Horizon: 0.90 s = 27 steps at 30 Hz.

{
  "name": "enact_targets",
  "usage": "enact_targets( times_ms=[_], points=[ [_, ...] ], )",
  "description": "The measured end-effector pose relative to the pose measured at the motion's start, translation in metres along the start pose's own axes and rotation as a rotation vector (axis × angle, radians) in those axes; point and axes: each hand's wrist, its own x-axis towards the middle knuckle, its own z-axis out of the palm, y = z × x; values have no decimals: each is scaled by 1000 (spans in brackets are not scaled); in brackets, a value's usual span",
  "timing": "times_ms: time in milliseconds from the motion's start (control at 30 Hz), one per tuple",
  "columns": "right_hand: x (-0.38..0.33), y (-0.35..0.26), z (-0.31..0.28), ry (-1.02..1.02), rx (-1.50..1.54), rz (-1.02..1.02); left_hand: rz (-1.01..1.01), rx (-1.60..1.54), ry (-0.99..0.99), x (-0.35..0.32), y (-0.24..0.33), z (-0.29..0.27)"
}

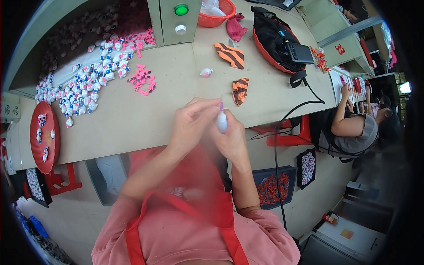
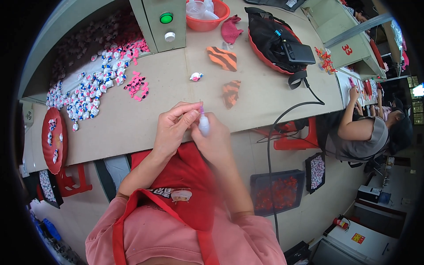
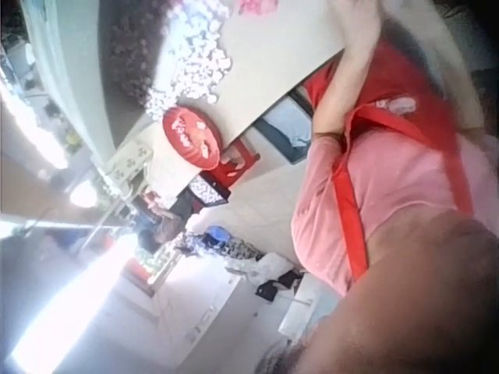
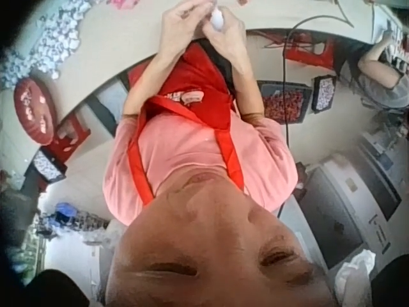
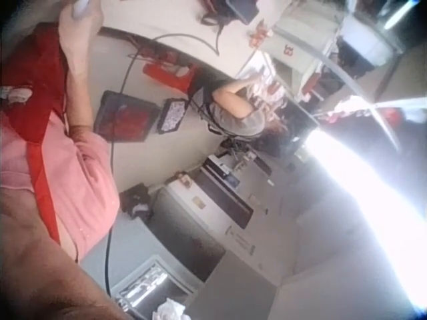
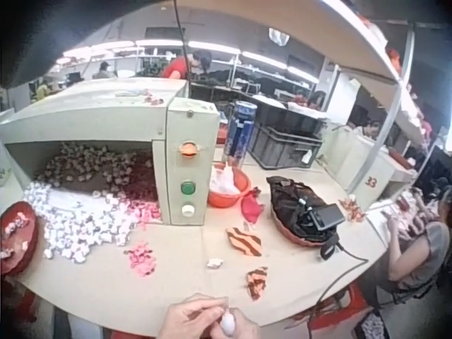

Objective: The person assembles small white plastic toy heads and pink butterfly components by hand, using glue and tweezers to join the parts.

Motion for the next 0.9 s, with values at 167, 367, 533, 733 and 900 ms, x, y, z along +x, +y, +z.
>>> enact_targets(
  times_ms=[167,367,533,733,900],
  points=[
    [-8,-4,9,-13,-182,-95,4,18,-49,-2,-2,-9],
    [35,16,-35,292,-131,-109,-264,-253,8,-4,6,-23],
    [74,50,-32,302,-542,-264,-371,-156,-55,-11,0,-23],
    [48,24,-28,-121,658,53,-349,-153,-87,-12,-3,-26],
    [32,11,-15,-404,708,83,-374,-127,-167,-16,-3,-23]
  ],
)
